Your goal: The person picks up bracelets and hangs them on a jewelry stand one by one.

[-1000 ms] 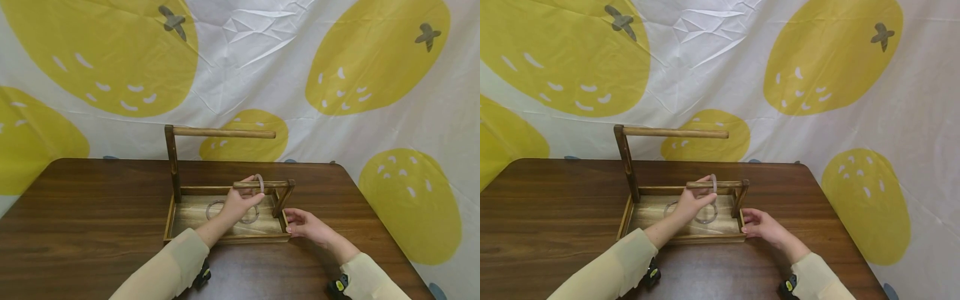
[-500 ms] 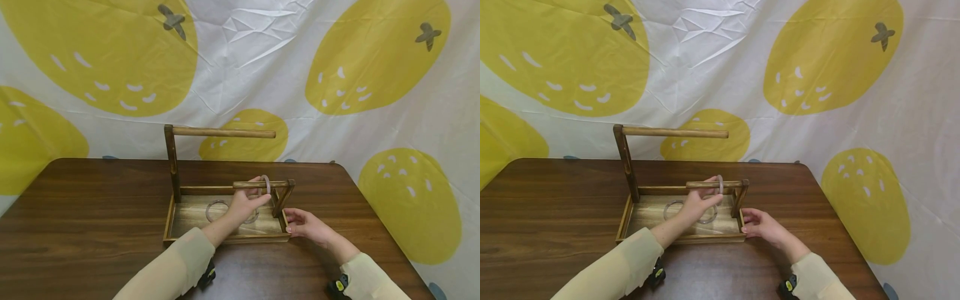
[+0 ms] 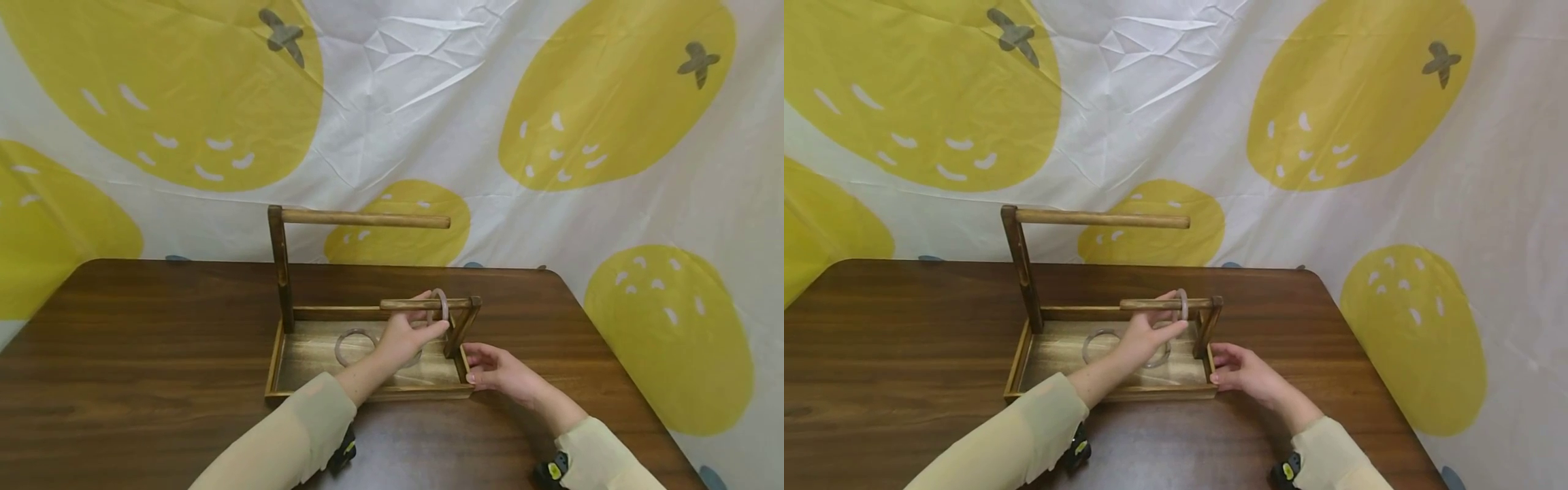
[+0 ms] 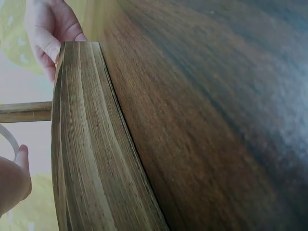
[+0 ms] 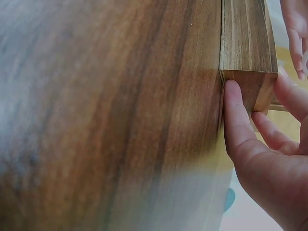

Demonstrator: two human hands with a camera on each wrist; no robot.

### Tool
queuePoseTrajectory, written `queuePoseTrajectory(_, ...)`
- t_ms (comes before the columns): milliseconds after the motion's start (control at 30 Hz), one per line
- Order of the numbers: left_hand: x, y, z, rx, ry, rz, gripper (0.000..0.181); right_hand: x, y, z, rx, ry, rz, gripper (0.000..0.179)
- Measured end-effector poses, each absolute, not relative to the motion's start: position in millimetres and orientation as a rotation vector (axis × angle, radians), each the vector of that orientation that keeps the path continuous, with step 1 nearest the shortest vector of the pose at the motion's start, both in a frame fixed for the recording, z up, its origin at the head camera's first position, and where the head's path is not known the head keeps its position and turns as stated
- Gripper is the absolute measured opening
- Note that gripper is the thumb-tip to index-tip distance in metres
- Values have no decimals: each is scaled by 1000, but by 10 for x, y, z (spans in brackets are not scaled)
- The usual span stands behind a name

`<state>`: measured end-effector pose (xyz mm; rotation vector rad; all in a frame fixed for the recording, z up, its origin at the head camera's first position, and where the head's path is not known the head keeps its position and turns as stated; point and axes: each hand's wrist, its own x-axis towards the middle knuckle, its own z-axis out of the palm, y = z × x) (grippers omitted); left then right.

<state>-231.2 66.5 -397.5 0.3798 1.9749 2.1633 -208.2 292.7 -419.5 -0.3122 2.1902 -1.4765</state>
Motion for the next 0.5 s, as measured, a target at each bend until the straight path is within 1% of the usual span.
queuePoseTrajectory(267, -2311, 667, -3970, 413, 1954, 2170, 62, -2079, 2934, -4212, -310, 2190, -1483, 71)
queuePoseTrajectory(500, -2342, 585, -3958, 451, 2051, 2114, 66, -2085, 2927, -4205, -300, 2186, -1485, 71)
